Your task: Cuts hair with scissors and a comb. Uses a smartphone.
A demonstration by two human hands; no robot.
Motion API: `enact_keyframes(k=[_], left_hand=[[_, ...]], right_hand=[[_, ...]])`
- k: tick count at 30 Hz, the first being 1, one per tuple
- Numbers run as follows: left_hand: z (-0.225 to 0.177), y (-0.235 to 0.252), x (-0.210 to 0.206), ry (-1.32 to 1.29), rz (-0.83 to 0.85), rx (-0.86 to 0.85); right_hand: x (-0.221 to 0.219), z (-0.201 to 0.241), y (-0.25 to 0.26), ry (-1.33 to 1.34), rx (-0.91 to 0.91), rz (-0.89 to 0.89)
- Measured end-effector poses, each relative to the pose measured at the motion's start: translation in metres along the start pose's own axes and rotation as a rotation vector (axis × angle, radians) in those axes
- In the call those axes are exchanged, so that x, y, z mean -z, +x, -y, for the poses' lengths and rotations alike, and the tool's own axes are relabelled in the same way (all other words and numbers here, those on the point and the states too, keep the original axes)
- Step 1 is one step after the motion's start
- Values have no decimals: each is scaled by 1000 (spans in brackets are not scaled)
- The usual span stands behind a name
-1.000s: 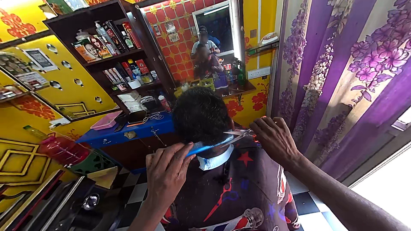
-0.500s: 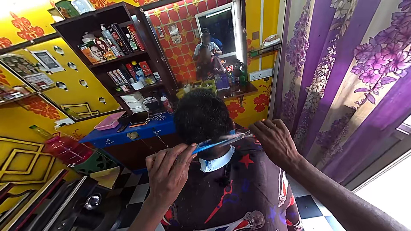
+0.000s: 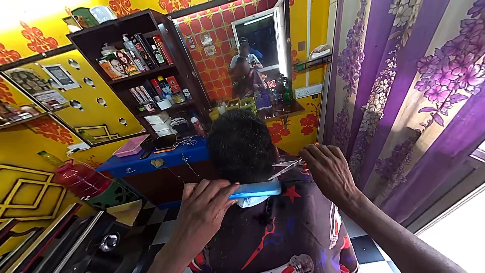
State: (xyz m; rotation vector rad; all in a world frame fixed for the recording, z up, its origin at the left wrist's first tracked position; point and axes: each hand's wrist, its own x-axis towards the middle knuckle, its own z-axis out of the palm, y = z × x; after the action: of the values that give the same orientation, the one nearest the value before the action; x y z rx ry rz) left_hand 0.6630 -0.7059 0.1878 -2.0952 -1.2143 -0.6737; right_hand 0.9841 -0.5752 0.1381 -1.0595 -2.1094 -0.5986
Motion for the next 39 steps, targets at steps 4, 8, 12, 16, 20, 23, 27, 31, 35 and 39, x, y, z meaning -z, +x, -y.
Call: enact_keyframes(k=[4,8,12,16,20,23,27,31,35,39], left_hand=[[6,11,11,26,-64,62],[7,26,14,95,-185,36],[6,28,7,121,-260,4],[6,26,5,138,-291,-33],[6,27,8,150,-280,-32],[7,29,9,150,-275,-33],[9,30,8,139,-282,-46],[8,31,8,138,-287,-48],[4,18,4,45,-214,-62],[17,9,4,-38,23,-45]], right_hand=[[-4,-9,-2,11,5,-10],[-4,-6,4,-3,22,46],[-2,4,17,-24,16,94],[1,17,27,-27,58,101],[3,13,17,1,84,49],[-3,3,11,-1,31,44],[2,16,22,-6,3,74],[6,27,24,21,59,-13],[4,14,15,21,0,-45],[3,-1,5,13,-67,-61]])
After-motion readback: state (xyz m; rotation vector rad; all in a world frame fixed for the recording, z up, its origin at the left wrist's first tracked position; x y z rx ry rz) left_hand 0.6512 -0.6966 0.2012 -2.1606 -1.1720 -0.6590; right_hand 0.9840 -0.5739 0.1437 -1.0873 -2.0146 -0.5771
